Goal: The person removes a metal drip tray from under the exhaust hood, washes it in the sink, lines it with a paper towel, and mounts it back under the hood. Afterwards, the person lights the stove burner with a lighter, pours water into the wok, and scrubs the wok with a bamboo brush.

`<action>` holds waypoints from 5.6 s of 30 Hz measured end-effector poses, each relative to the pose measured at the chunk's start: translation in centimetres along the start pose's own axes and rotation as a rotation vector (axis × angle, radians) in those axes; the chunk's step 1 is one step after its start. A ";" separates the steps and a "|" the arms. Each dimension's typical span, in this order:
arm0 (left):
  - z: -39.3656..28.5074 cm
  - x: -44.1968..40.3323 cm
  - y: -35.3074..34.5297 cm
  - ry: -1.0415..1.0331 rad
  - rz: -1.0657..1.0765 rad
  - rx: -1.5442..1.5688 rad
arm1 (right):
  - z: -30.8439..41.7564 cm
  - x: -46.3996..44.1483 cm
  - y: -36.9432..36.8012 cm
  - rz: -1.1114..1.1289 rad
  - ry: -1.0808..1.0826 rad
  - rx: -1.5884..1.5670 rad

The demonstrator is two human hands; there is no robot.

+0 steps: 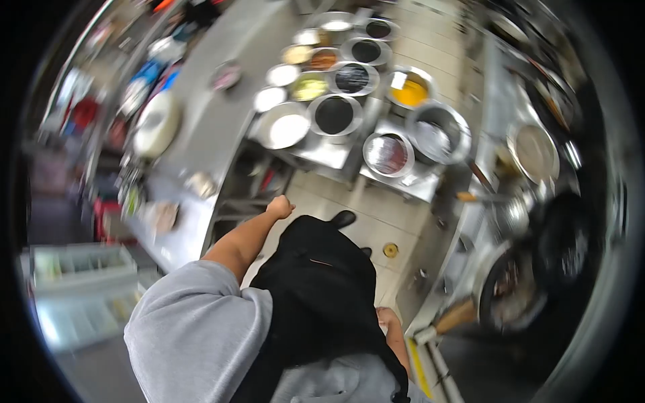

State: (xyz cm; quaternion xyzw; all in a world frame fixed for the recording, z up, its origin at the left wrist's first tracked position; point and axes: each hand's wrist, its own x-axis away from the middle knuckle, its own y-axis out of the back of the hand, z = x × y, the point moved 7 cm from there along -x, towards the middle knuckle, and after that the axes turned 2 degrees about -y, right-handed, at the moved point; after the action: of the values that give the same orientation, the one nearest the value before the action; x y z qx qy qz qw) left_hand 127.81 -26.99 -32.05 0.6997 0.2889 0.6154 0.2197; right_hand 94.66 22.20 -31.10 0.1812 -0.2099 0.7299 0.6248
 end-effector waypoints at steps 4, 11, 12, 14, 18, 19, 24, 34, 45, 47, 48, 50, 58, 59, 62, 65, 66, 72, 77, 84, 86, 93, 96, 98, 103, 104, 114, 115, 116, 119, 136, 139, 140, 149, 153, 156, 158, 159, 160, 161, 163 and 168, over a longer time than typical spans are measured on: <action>9.8 7.8 2.0 -0.177 -0.426 0.243 | -10.3 -6.5 5.2 0.107 -0.735 0.013; 24.8 18.6 9.9 0.081 -1.083 0.698 | -2.4 -15.0 10.2 -0.192 -0.698 0.017; 26.0 19.0 11.3 0.037 -1.174 0.591 | -0.9 -16.0 10.6 -0.231 -0.659 -0.034; 27.8 18.3 13.8 -0.047 -1.206 0.526 | 1.3 -17.7 10.4 -0.278 -0.583 0.003; 26.6 15.7 19.3 -0.172 -1.214 0.337 | 4.8 -19.5 6.5 -0.326 -0.473 0.085; 25.7 15.1 20.2 -0.170 -1.275 0.217 | 4.7 -19.8 5.2 -0.328 -0.462 0.098; 25.9 10.1 16.5 -0.173 -1.191 0.127 | 1.0 -17.7 -3.6 -0.301 -0.548 0.159; 24.3 11.7 21.8 -0.151 -0.750 0.159 | -5.2 -6.0 -13.2 -0.350 -0.865 0.077; 6.0 20.4 42.3 -0.654 -0.941 -0.068 | -3.7 -9.2 -11.7 -0.261 -0.829 0.190; 3.7 21.0 45.6 -0.683 -0.992 -0.080 | -2.3 -11.6 -10.5 -0.231 -0.778 0.250; 1.7 21.1 47.7 -0.724 -1.046 -0.104 | -1.4 -13.1 -9.9 -0.209 -0.737 0.308; -0.9 20.1 51.8 -0.721 -1.072 -0.142 | 0.4 -15.7 -8.7 -0.147 -0.618 0.493; -5.4 17.0 69.2 -0.541 -1.138 0.001 | -0.2 -20.0 -1.4 -0.569 -0.558 -0.190; -5.6 16.0 71.7 -0.554 -1.182 0.035 | 0.3 -19.4 -1.2 -0.612 -0.558 -0.234; -5.0 10.2 79.4 -0.462 -1.218 -0.002 | 0.8 -16.8 -1.9 -0.680 -0.620 -0.310; -3.1 5.9 84.9 -0.272 -1.222 0.117 | -2.0 -13.3 -4.2 -0.784 -0.724 -0.417; -2.3 5.8 86.1 -0.255 -1.334 0.173 | -2.2 -12.7 -5.0 -0.801 -0.722 -0.454; -0.1 -3.4 91.1 -0.049 -1.090 -0.628 | -11.7 -15.8 -11.8 -0.192 -0.739 0.402; 3.2 -7.0 98.5 -0.086 -1.387 -0.501 | -4.1 -15.4 -12.8 -0.572 -0.856 0.165; -6.0 -3.4 92.8 -0.243 -1.221 -0.524 | 14.3 -18.4 -6.9 -0.846 -0.439 0.356; -14.0 -1.4 82.9 -0.614 -1.079 -0.414 | 24.5 -17.6 -5.5 -0.904 -0.193 0.318; -28.0 15.4 15.8 -1.145 0.198 0.627 | 41.0 -14.4 -5.2 -0.840 0.561 0.118; -29.7 19.3 1.2 -0.683 0.943 1.022 | 33.7 -11.3 -3.3 -1.173 0.267 0.109; -30.5 20.2 -3.8 -0.629 0.995 0.914 | 30.9 -7.2 -3.1 -1.241 0.207 0.031; -34.2 22.1 -9.6 -0.606 0.992 0.877 | 24.7 -2.4 -3.3 -1.421 0.070 0.172; -34.9 21.0 -10.9 -0.658 1.002 0.872 | 24.1 -1.4 -3.6 -1.428 0.010 0.198; -38.4 22.4 -19.8 -0.626 0.943 0.716 | 19.6 4.5 -1.8 -1.460 -0.164 0.189; -38.8 22.4 -20.0 -0.621 0.910 0.701 | 19.1 4.6 -1.3 -1.426 -0.169 0.135; -38.8 21.8 -20.5 -0.606 0.901 0.723 | 18.8 4.5 -0.7 -1.391 -0.171 0.081; -40.7 20.9 -21.7 -0.609 1.006 0.716 | 18.4 5.1 1.5 -1.402 -0.126 0.068; -52.8 -5.1 -34.5 -0.190 0.812 0.966 | 4.7 18.3 42.6 -1.471 -1.059 0.245; -53.0 -6.1 -34.6 -0.135 0.801 0.939 | 3.8 17.3 45.2 -1.424 -1.065 0.244; -53.1 -6.3 -34.8 -0.144 0.815 0.921 | 3.4 17.2 45.8 -1.413 -1.070 0.240; -52.8 -7.4 -34.7 0.152 0.799 0.896 | 1.6 17.0 47.8 -1.350 -1.124 0.260; -52.4 -7.2 -35.3 0.183 0.864 0.970 | 1.5 16.6 47.8 -1.384 -1.105 0.310; -52.5 -7.1 -35.1 0.173 0.862 1.015 | 1.0 16.2 47.7 -1.354 -1.103 0.273; -52.4 -6.8 -35.1 0.166 0.864 1.038 | 0.4 16.1 47.7 -1.382 -1.052 0.326; -52.5 -6.6 -34.7 0.168 0.831 1.036 | -0.8 15.9 48.2 -1.370 -1.029 0.386; -52.5 -6.4 -34.3 0.170 0.797 1.035 | -1.9 15.8 48.6 -1.358 -1.004 0.444; -52.6 -6.2 -34.2 0.168 0.799 1.036 | -1.2 16.0 48.4 -1.413 -0.937 0.417; -52.6 -6.0 -33.7 0.113 0.771 1.015 | -0.2 16.0 48.6 -1.384 -0.949 0.420; -52.1 -7.9 -35.2 -0.014 0.776 1.053 | 9.9 17.5 37.9 -1.591 -0.794 0.488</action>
State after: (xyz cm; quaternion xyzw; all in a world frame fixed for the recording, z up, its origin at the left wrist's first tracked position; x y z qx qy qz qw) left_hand 71.05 -8.88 -53.62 0.7712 0.2765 0.4216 -0.3886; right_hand 54.52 26.61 -16.52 0.6360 -0.0628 -0.0063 0.7691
